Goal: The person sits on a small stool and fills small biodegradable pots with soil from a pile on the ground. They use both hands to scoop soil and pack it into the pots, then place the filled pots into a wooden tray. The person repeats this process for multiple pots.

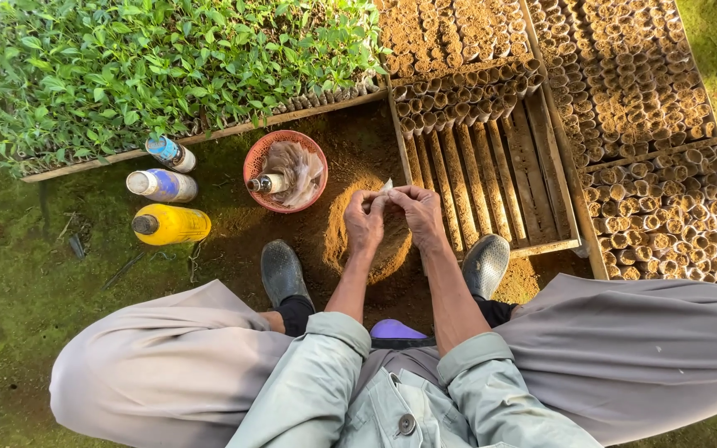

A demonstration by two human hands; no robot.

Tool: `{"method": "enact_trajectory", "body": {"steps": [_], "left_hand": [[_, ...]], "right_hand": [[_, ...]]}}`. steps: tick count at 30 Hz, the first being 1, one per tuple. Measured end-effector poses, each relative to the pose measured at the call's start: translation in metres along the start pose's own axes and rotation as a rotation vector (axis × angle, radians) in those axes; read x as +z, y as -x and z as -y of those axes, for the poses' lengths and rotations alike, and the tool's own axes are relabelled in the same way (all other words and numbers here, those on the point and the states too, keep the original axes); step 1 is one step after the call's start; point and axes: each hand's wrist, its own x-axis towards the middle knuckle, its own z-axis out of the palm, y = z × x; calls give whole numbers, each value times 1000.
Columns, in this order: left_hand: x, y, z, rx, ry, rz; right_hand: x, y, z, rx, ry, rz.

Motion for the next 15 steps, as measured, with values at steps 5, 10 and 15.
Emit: {"method": "enact_trajectory", "body": {"steps": [5, 10, 15], "left_hand": [[4, 3, 2, 53, -82, -80], [5, 0, 4, 109, -145, -127], [5, 7, 6, 140, -197, -116]], "right_hand": [[-1, 0, -6, -42, 72, -14], [-2, -3, -7, -79, 151, 14], [-1, -8, -26, -134, 211, 16]]}}
